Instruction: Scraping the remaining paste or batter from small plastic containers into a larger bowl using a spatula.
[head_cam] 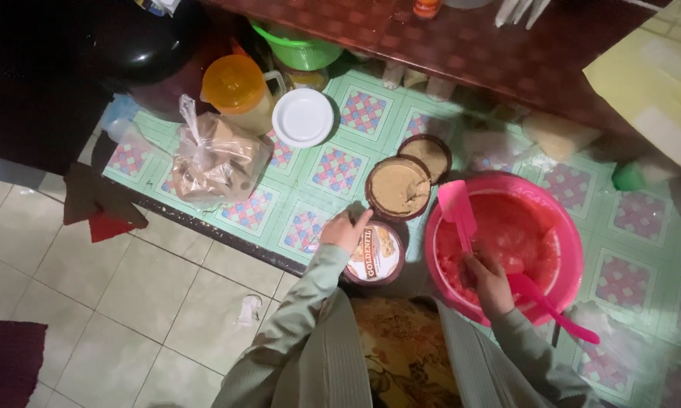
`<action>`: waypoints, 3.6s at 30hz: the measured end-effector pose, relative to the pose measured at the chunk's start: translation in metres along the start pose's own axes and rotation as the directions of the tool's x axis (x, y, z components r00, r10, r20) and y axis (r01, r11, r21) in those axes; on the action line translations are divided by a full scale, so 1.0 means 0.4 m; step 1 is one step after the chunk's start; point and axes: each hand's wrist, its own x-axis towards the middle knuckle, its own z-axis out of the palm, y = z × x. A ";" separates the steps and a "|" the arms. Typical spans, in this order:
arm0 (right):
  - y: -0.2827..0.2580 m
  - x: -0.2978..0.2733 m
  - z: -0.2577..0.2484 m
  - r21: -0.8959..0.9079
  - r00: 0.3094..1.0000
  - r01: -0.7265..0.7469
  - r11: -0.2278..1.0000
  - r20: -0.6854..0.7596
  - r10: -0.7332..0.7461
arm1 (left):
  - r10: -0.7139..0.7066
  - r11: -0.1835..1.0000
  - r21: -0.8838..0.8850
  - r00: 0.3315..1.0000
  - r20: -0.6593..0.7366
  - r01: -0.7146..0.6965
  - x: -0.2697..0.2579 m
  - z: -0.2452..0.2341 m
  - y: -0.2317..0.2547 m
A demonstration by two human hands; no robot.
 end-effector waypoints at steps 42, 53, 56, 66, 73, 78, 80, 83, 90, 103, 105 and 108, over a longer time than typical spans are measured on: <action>0.154 0.155 0.360 -0.568 0.672 0.705 0.426 0.341 -0.658 | -0.181 0.964 -0.228 0.964 -0.193 0.135 0.084 0.042 -0.119; 0.202 0.109 0.164 0.004 0.943 0.301 0.954 0.147 -0.298 | -0.314 -0.512 -0.795 0.792 0.525 0.324 0.282 -0.020 -0.399; 0.364 0.153 0.126 0.306 0.915 0.173 0.936 0.302 -0.268 | -0.154 -0.442 -0.762 0.797 0.584 0.473 0.306 0.193 -0.351; 0.366 0.076 0.217 -0.016 0.905 0.425 0.905 0.015 -0.425 | -0.206 0.072 -0.967 0.952 0.227 0.246 0.359 0.305 -0.136; 0.184 0.062 0.224 -0.102 0.888 0.458 0.883 0.002 -0.461 | -0.191 0.014 -0.967 0.950 0.248 0.255 0.361 0.307 -0.123; 0.219 0.162 0.165 -0.026 0.761 0.648 0.761 0.064 -0.646 | -0.178 0.022 -0.979 0.965 0.195 0.202 0.332 0.281 -0.108; 0.136 0.173 0.156 0.177 0.797 0.585 0.792 0.055 -0.601 | -0.169 0.036 -0.980 0.968 0.186 0.194 0.355 0.293 -0.125; 0.091 0.249 0.177 0.314 0.896 0.435 0.844 -0.057 -0.440 | -0.168 0.063 -0.982 0.972 0.167 0.180 0.312 0.233 -0.081; 0.024 0.419 0.134 -0.621 0.897 0.183 0.762 -0.211 -0.387 | -0.132 0.103 -0.970 0.970 0.205 0.220 0.503 0.322 -0.185; 0.141 0.862 0.123 -0.993 0.935 0.091 -0.075 0.111 -0.338 | -0.284 -0.185 -0.980 0.950 0.126 0.075 0.147 0.226 -0.144; 0.204 0.936 0.144 -0.974 0.912 -0.171 -0.152 -0.097 -0.400 | -0.055 0.437 -0.895 0.990 -0.131 -0.094 0.127 0.204 -0.181; 0.152 0.863 0.131 -0.980 0.891 -0.003 -0.198 0.087 -0.445 | -0.238 -0.228 -0.974 0.970 0.045 -0.011 0.294 0.431 -0.378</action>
